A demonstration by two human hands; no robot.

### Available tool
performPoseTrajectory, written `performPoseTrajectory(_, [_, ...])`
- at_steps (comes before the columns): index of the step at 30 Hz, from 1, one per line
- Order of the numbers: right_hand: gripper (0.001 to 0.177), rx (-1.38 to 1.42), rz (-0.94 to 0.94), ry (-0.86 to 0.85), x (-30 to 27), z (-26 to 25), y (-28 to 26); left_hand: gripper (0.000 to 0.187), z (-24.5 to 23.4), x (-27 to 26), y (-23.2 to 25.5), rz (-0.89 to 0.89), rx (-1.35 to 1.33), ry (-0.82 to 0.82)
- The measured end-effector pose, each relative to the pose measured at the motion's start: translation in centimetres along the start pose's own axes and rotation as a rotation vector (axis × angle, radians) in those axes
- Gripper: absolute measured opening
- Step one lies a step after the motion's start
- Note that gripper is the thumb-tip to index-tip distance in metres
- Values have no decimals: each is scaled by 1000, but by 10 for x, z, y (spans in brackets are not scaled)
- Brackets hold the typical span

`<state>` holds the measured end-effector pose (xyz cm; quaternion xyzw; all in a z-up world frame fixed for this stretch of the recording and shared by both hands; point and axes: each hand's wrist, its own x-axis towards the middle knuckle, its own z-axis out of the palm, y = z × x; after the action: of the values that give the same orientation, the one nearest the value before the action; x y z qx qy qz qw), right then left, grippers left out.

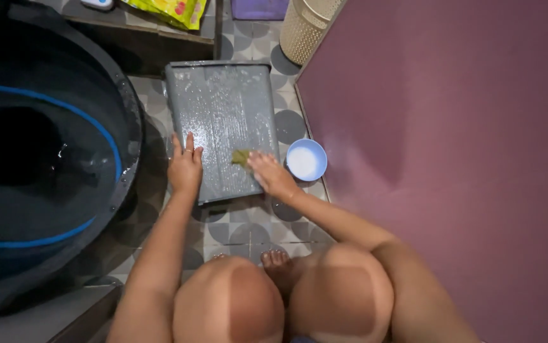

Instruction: The recorder is scrubbing and rinsing plastic containers and a bin on a bathroom floor using a sponge and water scoop.

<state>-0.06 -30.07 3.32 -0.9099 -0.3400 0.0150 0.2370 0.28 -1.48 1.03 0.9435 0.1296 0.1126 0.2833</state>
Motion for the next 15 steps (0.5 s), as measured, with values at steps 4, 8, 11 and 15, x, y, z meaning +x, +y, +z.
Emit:
performPoseTrajectory(4, [50,11,134,63,63,-12,57,47,10,8,0,48,-32,22])
performPoseTrajectory(8, [54,98,195,191,116,2,118,46,9,21,6,18,-34,9])
performPoseTrajectory(11, [54,118,188,196,97,0,110,42,21,22,3,12,-34,59])
performPoseTrajectory(15, [54,127,119,113,4,-2,34,40,8,20,13,-28,-35,76])
